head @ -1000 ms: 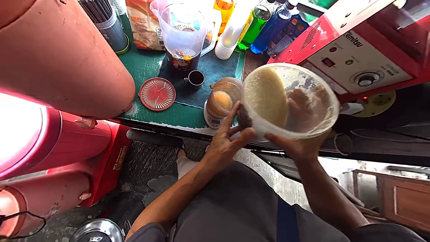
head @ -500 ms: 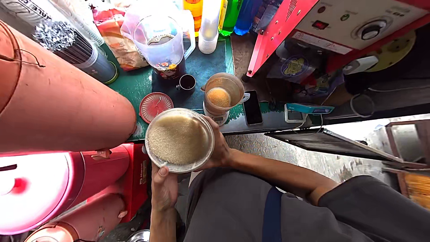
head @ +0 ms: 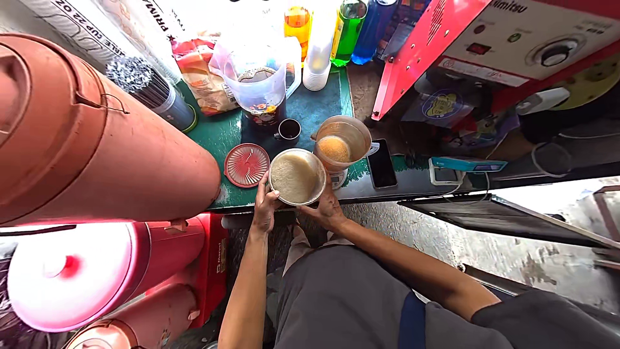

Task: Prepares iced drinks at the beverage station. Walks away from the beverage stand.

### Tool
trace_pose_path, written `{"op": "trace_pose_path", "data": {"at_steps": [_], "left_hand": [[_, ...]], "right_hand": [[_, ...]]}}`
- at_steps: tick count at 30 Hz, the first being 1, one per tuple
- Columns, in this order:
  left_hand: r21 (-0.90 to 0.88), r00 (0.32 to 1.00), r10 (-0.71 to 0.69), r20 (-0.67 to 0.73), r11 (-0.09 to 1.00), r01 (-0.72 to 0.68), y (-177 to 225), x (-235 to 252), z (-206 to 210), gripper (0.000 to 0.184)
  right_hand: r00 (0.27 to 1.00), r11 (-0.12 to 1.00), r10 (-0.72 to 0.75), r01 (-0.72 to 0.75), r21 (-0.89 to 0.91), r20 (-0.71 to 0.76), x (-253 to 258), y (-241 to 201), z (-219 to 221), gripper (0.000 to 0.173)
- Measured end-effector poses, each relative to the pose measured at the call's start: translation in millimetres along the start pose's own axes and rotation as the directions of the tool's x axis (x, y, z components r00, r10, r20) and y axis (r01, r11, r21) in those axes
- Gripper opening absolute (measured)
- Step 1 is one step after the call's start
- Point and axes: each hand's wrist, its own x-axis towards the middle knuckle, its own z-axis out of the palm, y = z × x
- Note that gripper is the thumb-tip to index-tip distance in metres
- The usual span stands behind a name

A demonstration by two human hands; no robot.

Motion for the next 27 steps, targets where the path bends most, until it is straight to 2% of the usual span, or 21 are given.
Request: {"op": "trace_pose_path", "data": {"at_steps": [3, 5, 6, 8, 9, 10, 12, 13, 14, 15, 16, 17, 18, 20, 21, 23, 25, 27], "left_hand": [[-0.009, 0.999, -0.037, 0.021, 0.999, 0.037, 2.8, 3.4, -6.9, 0.094], [-0.039, 0.998, -0.054, 0.031, 0.998, 0.056, 2.8, 2.9, -7.4, 0.093], [-0.063, 0.998, -0.049, 0.027, 0.997, 0.051, 1.8, 2.4, -7.4, 0.092], [-0.092, 1.000, -0.004, -0.019, 0.996, 0.002, 1.8, -0.1, -7.8, 0.094], [-0.070, 0.997, 0.029, -0.067, 0.997, -0.033, 3.6, -4.0, -9.1, 0.097], [-0.001, 0.988, 0.082, -0.127, 0.997, -0.083, 7.1, -10.6, -10.0, 0.096], [0.292, 0.927, 0.296, -0.230, 0.930, -0.224, 19.2, -27.9, -1.1, 0.075], [0.452, 0.862, 0.448, -0.235, 0.836, -0.311, 28.5, -38.0, 11.0, 0.059], [0.545, 0.795, 0.577, -0.188, 0.735, -0.404, 37.9, -47.5, 28.1, 0.043], [0.550, 0.765, 0.636, -0.100, 0.676, -0.490, 45.5, -54.9, 48.5, 0.029], [0.495, 0.802, 0.596, 0.031, 0.688, -0.531, 50.6, -61.1, 69.7, 0.028], [0.450, 0.853, 0.480, 0.206, 0.728, -0.518, 51.8, -63.7, 89.7, 0.031], [0.436, 0.867, 0.337, 0.367, 0.761, -0.480, 48.2, -60.3, 109.3, 0.032], [0.508, 0.844, 0.064, 0.533, 0.773, -0.379, 29.7, -41.9, 144.0, 0.042], [0.570, 0.842, -0.057, 0.537, 0.760, -0.312, 19.4, -31.1, 159.2, 0.053], [0.632, 0.872, -0.224, 0.435, 0.766, -0.119, 3.8, -11.7, 188.7, 0.072], [0.602, 0.906, -0.282, 0.317, 0.798, 0.038, -7.0, 2.0, 213.0, 0.088], [0.560, 0.922, -0.288, 0.260, 0.823, 0.100, -12.4, 13.1, 231.5, 0.096]], "right_hand": [[0.997, 1.000, 0.029, -0.030, 0.005, 0.065, 0.3, -3.3, -1.8, 0.128], [0.980, 0.996, 0.088, -0.083, -0.036, 0.178, 1.4, -9.9, -15.0, 0.124], [0.959, 0.990, 0.133, -0.115, -0.085, 0.252, 1.4, -14.1, -27.1, 0.117], [0.913, 0.967, 0.219, -0.156, -0.202, 0.343, 2.0, -21.5, -59.1, 0.081], [0.916, 0.960, 0.234, -0.165, -0.227, 0.325, 1.5, -23.4, -77.0, 0.059], [0.936, 0.957, 0.235, -0.175, -0.233, 0.263, 1.0, -25.6, -96.4, 0.044], [0.970, 0.950, 0.237, -0.221, -0.222, 0.051, 3.6, -28.9, -141.5, 0.036], [0.965, 0.938, 0.258, -0.264, -0.224, -0.053, 6.5, -28.4, -165.9, 0.035], [0.949, 0.922, 0.280, -0.308, -0.235, -0.145, 8.7, -25.3, -189.7, 0.034], [0.931, 0.904, 0.287, -0.340, -0.259, -0.224, 9.9, -19.9, -212.0, 0.031], [0.914, 0.888, 0.282, -0.363, -0.281, -0.291, 9.0, -12.4, -232.1, 0.027], [0.898, 0.868, 0.290, -0.393, -0.304, -0.332, 6.4, -4.7, -251.3, 0.023], [0.885, 0.840, 0.330, -0.434, -0.326, -0.328, 2.9, 0.2, -270.8, 0.024], [0.849, 0.769, 0.452, -0.526, -0.363, -0.274, -6.5, 6.8, -311.8, 0.028], [0.818, 0.730, 0.495, -0.574, -0.372, -0.292, -13.3, 10.2, -334.2, 0.031], [0.731, 0.639, 0.520, -0.676, -0.367, -0.441, -24.5, 20.7, -383.9, 0.035], [0.606, 0.527, 0.541, -0.784, -0.326, -0.583, -26.8, 35.0, -433.7, 0.039], [0.545, 0.460, 0.552, -0.830, -0.315, -0.631, -28.3, 47.3, -470.7, 0.037]]}}
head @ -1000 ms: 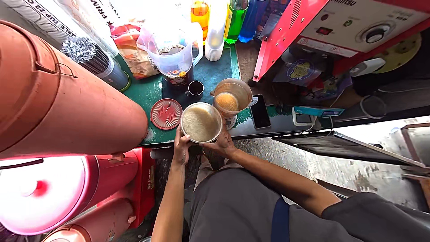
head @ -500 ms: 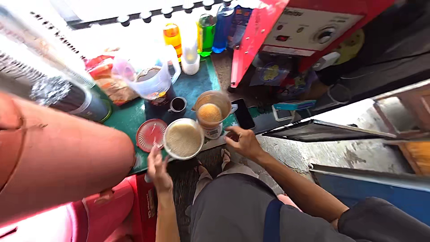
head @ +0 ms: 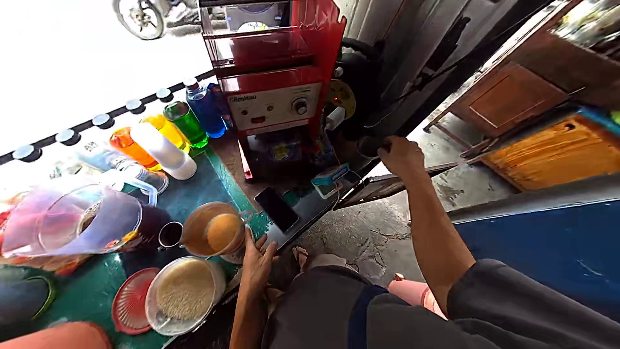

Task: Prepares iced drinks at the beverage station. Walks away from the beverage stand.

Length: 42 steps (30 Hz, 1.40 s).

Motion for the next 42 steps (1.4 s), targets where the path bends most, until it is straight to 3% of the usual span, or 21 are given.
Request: {"op": "trace_pose_path", "data": {"at_steps": [4, 8, 11, 13, 16, 19, 27, 32, 39, 42], "left_hand": [[-0.138, 0.993, -0.011, -0.120, 0.990, -0.005, 16.7, 21.5, 18.4, 0.096], [-0.214, 0.969, 0.037, -0.245, 0.973, -0.091, 23.6, 35.8, 30.5, 0.074], [-0.242, 0.942, 0.011, -0.336, 0.965, -0.097, 28.0, 31.4, 36.1, 0.051], [-0.262, 0.927, -0.030, -0.375, 0.962, -0.075, 28.4, 22.6, 38.0, 0.045], [-0.290, 0.867, -0.055, -0.496, 0.951, -0.106, 21.7, 9.5, 42.6, 0.051], [-0.303, 0.800, -0.017, -0.599, 0.930, -0.207, 10.6, -3.2, 42.3, 0.042], [-0.428, 0.789, -0.053, -0.613, 0.861, -0.275, 11.1, -21.5, 31.3, 0.036], [-0.420, 0.788, -0.046, -0.614, 0.864, -0.277, 19.8, -27.1, 31.5, 0.036], [-0.410, 0.785, -0.005, -0.619, 0.855, -0.318, 30.9, -33.3, 28.1, 0.034], [-0.412, 0.789, 0.016, -0.615, 0.846, -0.338, 33.2, -31.9, 25.8, 0.034]], "right_hand": [[0.998, 0.999, -0.038, 0.037, 0.009, 0.048, 27.0, 12.0, -10.5, 0.032], [0.990, 0.984, -0.047, 0.069, -0.162, 0.134, 44.9, 20.4, -5.9, 0.025], [0.962, 0.927, -0.092, 0.177, -0.332, 0.256, 56.9, 18.5, 8.2, 0.031], [0.953, 0.904, -0.088, 0.200, -0.379, 0.291, 64.3, 13.5, 16.7, 0.035], [0.944, 0.901, -0.036, 0.173, -0.397, 0.329, 72.4, 6.7, 19.2, 0.023], [0.940, 0.904, -0.039, 0.178, -0.389, 0.339, 78.1, 8.2, 21.1, 0.013], [0.946, 0.943, -0.170, 0.238, -0.233, 0.278, 88.6, 12.1, 17.2, 0.034], [0.940, 0.925, -0.143, 0.238, -0.295, 0.311, 90.8, 8.4, 16.2, 0.028], [0.864, 0.744, -0.249, 0.460, -0.485, 0.438, 87.0, 5.6, 27.0, 0.019], [0.836, 0.699, -0.222, 0.495, -0.516, 0.502, 94.0, 1.3, 36.8, 0.017]]}}
